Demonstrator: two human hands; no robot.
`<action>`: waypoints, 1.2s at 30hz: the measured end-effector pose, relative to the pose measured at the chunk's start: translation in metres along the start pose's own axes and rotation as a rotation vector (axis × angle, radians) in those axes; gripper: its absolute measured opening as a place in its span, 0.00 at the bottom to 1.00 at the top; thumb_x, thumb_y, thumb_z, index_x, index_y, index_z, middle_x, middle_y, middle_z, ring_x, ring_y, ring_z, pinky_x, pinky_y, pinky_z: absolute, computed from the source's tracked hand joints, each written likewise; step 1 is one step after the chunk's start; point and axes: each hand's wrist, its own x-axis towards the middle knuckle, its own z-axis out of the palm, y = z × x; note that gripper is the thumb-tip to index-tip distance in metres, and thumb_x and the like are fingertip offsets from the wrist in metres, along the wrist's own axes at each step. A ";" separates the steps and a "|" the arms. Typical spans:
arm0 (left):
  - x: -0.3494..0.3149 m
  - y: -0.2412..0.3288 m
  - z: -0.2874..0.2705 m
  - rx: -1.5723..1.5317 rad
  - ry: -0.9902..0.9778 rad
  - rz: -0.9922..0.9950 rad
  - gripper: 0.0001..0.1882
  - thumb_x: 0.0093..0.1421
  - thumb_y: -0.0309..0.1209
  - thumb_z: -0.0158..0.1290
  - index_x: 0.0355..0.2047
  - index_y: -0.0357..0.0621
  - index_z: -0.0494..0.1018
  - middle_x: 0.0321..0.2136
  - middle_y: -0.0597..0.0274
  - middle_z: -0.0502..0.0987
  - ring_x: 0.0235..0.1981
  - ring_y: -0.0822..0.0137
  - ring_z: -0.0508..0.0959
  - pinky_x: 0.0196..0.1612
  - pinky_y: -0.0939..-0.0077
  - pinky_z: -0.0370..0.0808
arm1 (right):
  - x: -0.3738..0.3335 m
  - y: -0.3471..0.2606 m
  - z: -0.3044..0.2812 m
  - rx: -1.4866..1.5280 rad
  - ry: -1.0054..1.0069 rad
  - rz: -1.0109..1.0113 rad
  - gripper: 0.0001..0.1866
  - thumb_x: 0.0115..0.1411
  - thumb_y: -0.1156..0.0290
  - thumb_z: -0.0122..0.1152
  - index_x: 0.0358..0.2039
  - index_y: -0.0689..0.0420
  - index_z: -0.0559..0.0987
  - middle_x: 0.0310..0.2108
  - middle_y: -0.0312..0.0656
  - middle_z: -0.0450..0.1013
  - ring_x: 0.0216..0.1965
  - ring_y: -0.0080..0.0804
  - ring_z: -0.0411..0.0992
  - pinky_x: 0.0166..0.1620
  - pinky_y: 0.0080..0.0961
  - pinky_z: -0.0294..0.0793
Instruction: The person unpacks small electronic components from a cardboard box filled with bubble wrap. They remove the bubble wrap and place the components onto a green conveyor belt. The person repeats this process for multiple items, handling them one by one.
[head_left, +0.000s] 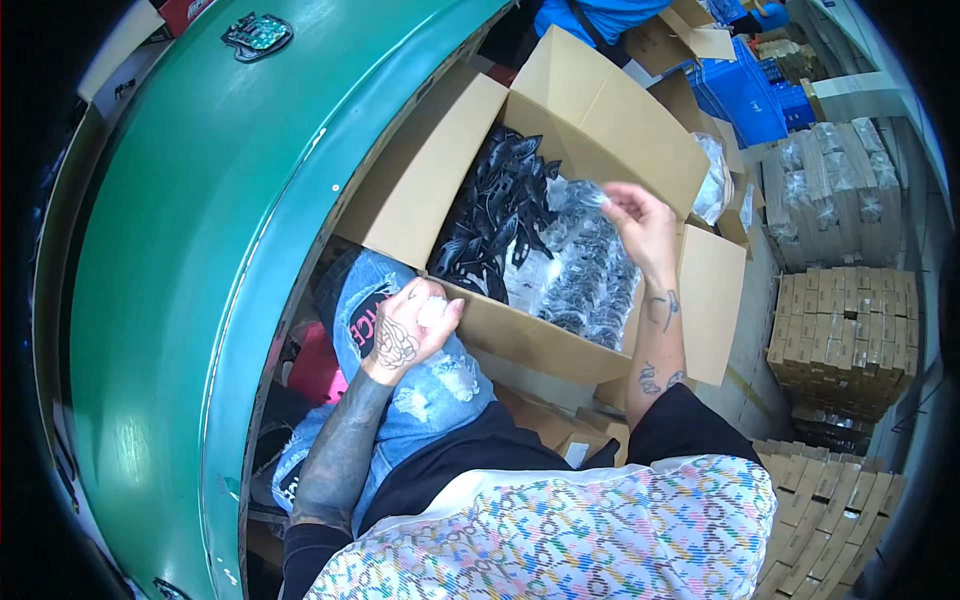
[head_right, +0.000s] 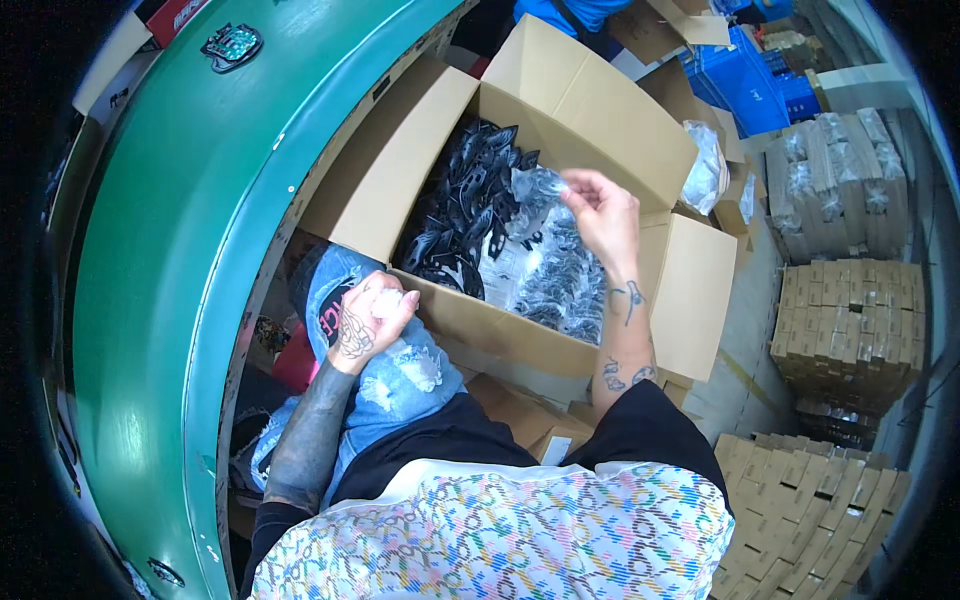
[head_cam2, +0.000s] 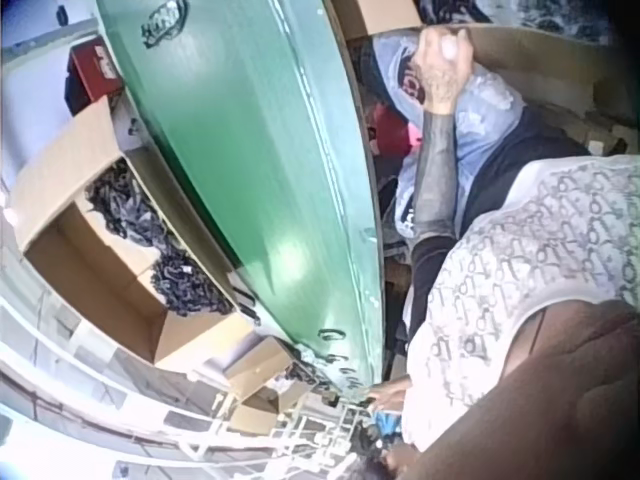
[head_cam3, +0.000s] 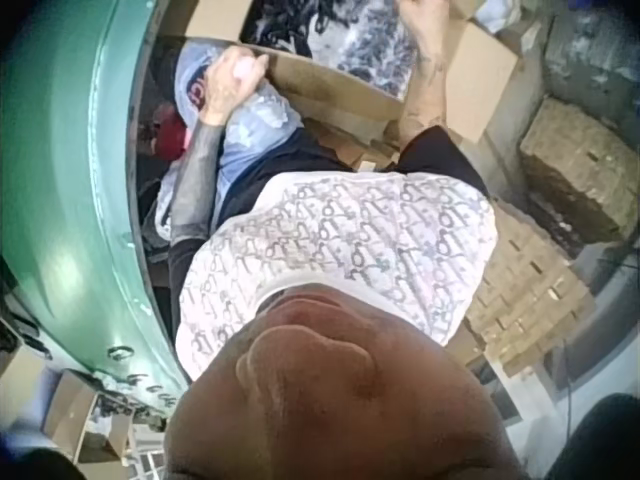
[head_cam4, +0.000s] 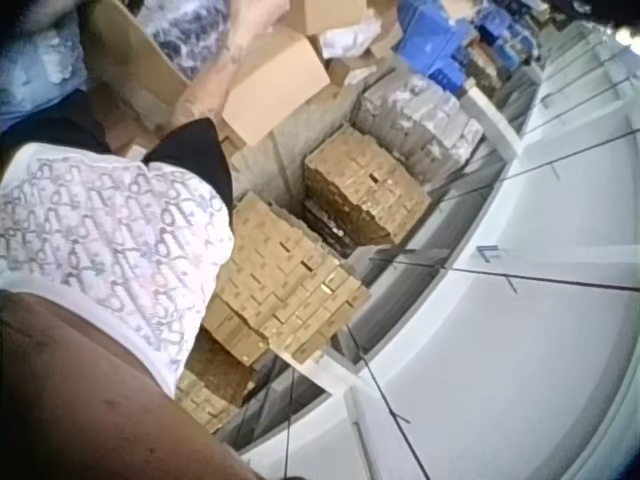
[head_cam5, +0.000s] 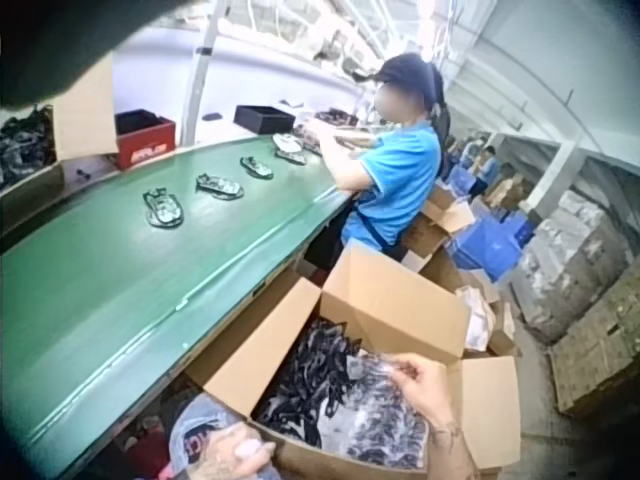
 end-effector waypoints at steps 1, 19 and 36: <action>0.000 -0.001 0.002 -0.006 0.005 0.010 0.11 0.53 0.33 0.62 0.27 0.41 0.72 0.24 0.55 0.75 0.24 0.55 0.78 0.27 0.67 0.75 | 0.004 -0.002 0.007 -0.062 -0.001 -0.018 0.12 0.53 0.76 0.66 0.40 0.56 0.82 0.28 0.38 0.80 0.29 0.20 0.76 0.35 0.20 0.76; -0.002 -0.004 -0.001 -0.005 -0.004 0.036 0.09 0.52 0.29 0.61 0.27 0.42 0.71 0.25 0.56 0.76 0.26 0.58 0.79 0.30 0.68 0.75 | 0.040 -0.015 0.028 0.018 0.220 -0.160 0.17 0.56 0.75 0.65 0.47 0.59 0.76 0.31 0.34 0.75 0.31 0.18 0.72 0.37 0.17 0.74; -0.006 -0.002 0.006 -0.158 0.039 -0.012 0.19 0.52 0.32 0.62 0.43 0.43 0.70 0.32 0.56 0.78 0.34 0.56 0.81 0.39 0.67 0.77 | 0.032 0.017 0.017 0.002 0.427 -0.243 0.23 0.53 0.73 0.66 0.51 0.53 0.74 0.29 0.36 0.79 0.27 0.22 0.74 0.35 0.23 0.75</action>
